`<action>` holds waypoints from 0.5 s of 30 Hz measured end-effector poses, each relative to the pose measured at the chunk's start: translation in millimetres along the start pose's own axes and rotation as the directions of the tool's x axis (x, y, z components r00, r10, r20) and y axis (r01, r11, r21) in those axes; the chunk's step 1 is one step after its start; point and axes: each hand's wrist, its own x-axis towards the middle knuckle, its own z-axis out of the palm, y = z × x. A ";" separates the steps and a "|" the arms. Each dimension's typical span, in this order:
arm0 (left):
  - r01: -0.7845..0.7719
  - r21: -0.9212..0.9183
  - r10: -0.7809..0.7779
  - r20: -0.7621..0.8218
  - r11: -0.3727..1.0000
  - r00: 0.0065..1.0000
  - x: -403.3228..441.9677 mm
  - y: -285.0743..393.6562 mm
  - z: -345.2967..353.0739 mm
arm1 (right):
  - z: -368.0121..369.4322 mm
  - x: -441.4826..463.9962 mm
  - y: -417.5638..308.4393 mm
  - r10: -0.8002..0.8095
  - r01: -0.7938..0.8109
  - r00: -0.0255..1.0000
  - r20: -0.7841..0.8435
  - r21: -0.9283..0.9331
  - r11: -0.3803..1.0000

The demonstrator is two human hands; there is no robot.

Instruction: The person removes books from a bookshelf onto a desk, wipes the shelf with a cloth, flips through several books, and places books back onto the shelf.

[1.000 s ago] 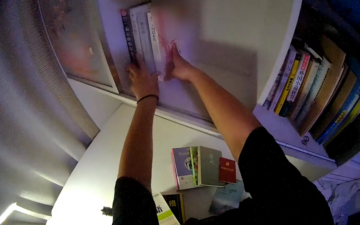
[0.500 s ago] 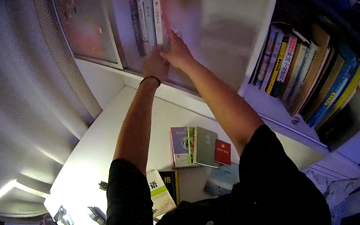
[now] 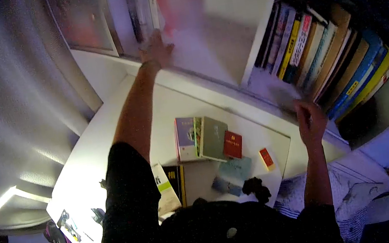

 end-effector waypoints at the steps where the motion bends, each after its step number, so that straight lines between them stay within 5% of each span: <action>1: -0.019 0.032 0.020 -0.036 0.999 0.999 -4.2 -2.8 1.1 | -2.0 2.1 1.0 0.110 -0.107 0.991 0.072 -0.041 0.993; 2: -0.014 0.033 0.014 -0.010 0.999 1.000 -9.3 -6.9 1.8 | -3.8 6.3 2.9 0.218 -0.207 0.966 0.137 -0.090 0.974; 4: -0.111 0.175 0.160 -0.296 0.978 0.942 -16.4 -21.9 4.6 | -0.7 7.7 18.7 0.194 -0.179 0.966 0.169 -0.098 0.979; 6: -0.393 -0.172 0.236 -0.565 0.903 0.790 -34.4 -39.7 -10.1 | 1.6 9.2 25.2 0.193 -0.185 0.965 0.179 -0.060 0.981; 8: -0.393 -0.251 0.173 -0.606 0.885 0.776 -94.5 -37.7 -39.1 | 3.8 10.5 36.0 0.225 -0.208 0.962 0.156 -0.117 0.971; 10: -0.508 -0.059 0.344 -0.668 0.859 0.660 -136.1 -75.3 -32.1 | 1.3 16.0 24.2 0.173 -0.186 0.959 0.225 0.036 0.982; 12: -0.391 -0.130 0.280 -0.501 0.911 0.819 -220.9 -77.1 -40.7 | 1.4 15.6 28.5 0.249 -0.290 0.934 0.255 0.138 0.947; 15: -0.090 -0.080 0.060 -0.318 0.993 0.946 -320.6 -130.7 -0.6 | 2.2 15.4 35.9 0.128 -0.169 0.966 0.224 0.176 0.970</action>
